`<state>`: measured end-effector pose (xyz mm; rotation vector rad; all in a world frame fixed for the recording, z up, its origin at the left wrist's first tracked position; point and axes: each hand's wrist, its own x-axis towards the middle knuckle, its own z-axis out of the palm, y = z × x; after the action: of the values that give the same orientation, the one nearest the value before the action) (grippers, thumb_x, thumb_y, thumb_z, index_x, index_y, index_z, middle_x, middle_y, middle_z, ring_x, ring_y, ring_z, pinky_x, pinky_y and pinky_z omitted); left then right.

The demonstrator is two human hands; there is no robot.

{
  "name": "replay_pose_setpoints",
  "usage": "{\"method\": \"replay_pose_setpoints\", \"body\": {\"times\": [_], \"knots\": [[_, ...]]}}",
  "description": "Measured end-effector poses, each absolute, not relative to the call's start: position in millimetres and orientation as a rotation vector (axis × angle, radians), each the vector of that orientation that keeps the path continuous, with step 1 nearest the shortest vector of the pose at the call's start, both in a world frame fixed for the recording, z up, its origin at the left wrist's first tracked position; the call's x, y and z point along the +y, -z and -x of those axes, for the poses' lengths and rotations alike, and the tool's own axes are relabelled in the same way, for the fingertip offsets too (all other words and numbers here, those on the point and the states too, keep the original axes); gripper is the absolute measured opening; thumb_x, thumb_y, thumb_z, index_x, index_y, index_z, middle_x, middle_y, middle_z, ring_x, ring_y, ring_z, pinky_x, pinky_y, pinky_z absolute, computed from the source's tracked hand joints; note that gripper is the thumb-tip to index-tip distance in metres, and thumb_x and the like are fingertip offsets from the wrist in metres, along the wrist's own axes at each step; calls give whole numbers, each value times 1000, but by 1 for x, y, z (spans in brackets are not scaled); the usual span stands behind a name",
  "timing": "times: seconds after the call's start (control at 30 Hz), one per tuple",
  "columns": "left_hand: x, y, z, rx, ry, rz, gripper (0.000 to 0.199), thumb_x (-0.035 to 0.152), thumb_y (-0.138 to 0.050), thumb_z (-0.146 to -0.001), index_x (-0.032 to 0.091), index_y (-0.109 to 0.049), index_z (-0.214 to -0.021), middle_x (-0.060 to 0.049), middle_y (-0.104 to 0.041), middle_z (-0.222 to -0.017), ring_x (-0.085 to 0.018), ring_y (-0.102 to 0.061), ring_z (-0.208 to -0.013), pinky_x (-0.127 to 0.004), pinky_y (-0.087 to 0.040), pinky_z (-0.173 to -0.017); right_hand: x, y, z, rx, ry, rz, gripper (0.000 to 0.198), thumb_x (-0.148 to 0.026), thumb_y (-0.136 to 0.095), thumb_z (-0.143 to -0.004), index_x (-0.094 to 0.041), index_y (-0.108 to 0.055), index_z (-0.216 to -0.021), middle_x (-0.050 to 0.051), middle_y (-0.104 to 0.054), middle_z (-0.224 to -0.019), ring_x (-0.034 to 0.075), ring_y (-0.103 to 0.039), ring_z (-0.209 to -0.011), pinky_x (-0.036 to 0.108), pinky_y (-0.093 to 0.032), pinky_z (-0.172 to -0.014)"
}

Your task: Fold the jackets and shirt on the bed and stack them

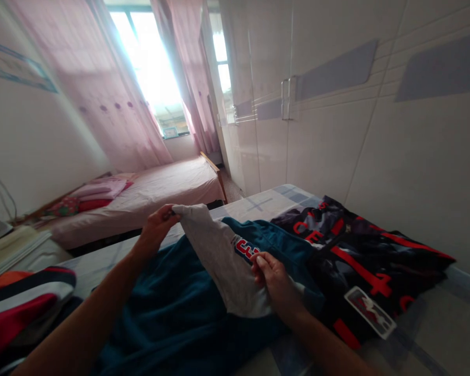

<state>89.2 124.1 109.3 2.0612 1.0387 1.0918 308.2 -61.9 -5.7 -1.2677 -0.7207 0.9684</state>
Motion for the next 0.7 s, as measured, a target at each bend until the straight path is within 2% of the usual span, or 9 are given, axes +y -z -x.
{"method": "replay_pose_setpoints", "body": {"times": [0.1,0.17,0.23,0.33,0.4,0.47,0.57,0.63,0.7], "knots": [[73,-127,-36,785,-1025,-2175,25,34,-58,-79,20,-59,-99,-8,-54,-129,-23,-54,-112,-32,-48,-89,-65,5,-309,-752,-959,1266,31,-47,-51,-80,-17,-58,-86,-2,-54,-67,8,-46,-51,21,-35,-47],[42,-122,6,784,-804,-2279,16,29,-54,-82,21,-59,-95,-9,-49,-135,-24,-52,-117,-33,-49,-89,-67,3,-309,-838,-946,1275,33,-48,-48,-82,-17,-57,-87,-1,-53,-67,9,-46,-51,22,-35,-47],[16,-104,43,888,-548,-2369,16,24,-45,-86,21,-60,-93,-9,-52,-132,-23,-56,-113,-32,-52,-87,-68,1,-308,-950,-927,1319,33,-47,-44,-84,-17,-55,-86,-1,-53,-67,9,-46,-52,23,-36,-48],[-12,-70,74,1080,-472,-2429,24,20,-38,-87,22,-61,-96,-9,-61,-121,-22,-60,-108,-31,-55,-82,-69,0,-302,-1081,-891,1428,32,-49,-41,-85,-18,-52,-82,-2,-54,-65,10,-47,-51,24,-38,-49],[-28,-56,76,1128,-489,-2483,28,20,-40,-87,23,-59,-107,-9,-59,-124,-22,-58,-111,-31,-53,-86,-71,-1,-297,-1117,-835,1471,30,-48,-41,-86,-19,-50,-88,-2,-55,-65,11,-48,-50,24,-39,-48],[-41,-51,65,1084,-433,-2612,36,19,-43,-86,26,-54,-120,-6,-52,-134,-22,-51,-120,-33,-48,-95,-75,-2,-292,-1160,-731,1501,30,-44,-42,-86,-19,-49,-102,-2,-56,-69,11,-49,-52,25,-40,-50],[-52,-56,42,936,-312,-2820,53,8,-41,-82,30,-45,-130,-1,-40,-144,-20,-34,-133,-38,-37,-106,-81,-6,-289,-1304,-536,1577,44,-34,-42,-87,-20,-40,-128,-1,-60,-74,14,-53,-59,27,-43,-58],[-52,-59,27,827,-237,-2877,62,0,-38,-78,30,-43,-132,2,-38,-145,-19,-25,-137,-40,-33,-109,-85,-8,-289,-1415,-418,1641,48,-30,-41,-86,-20,-37,-134,1,-62,-79,16,-55,-64,29,-44,-64],[-49,-61,16,725,-153,-2893,66,-4,-37,-74,31,-43,-131,2,-42,-142,-19,-24,-137,-41,-31,-109,-85,-9,-292,-1513,-335,1690,46,-28,-40,-86,-20,-43,-131,3,-64,-85,17,-57,-68,31,-44,-69]]}}
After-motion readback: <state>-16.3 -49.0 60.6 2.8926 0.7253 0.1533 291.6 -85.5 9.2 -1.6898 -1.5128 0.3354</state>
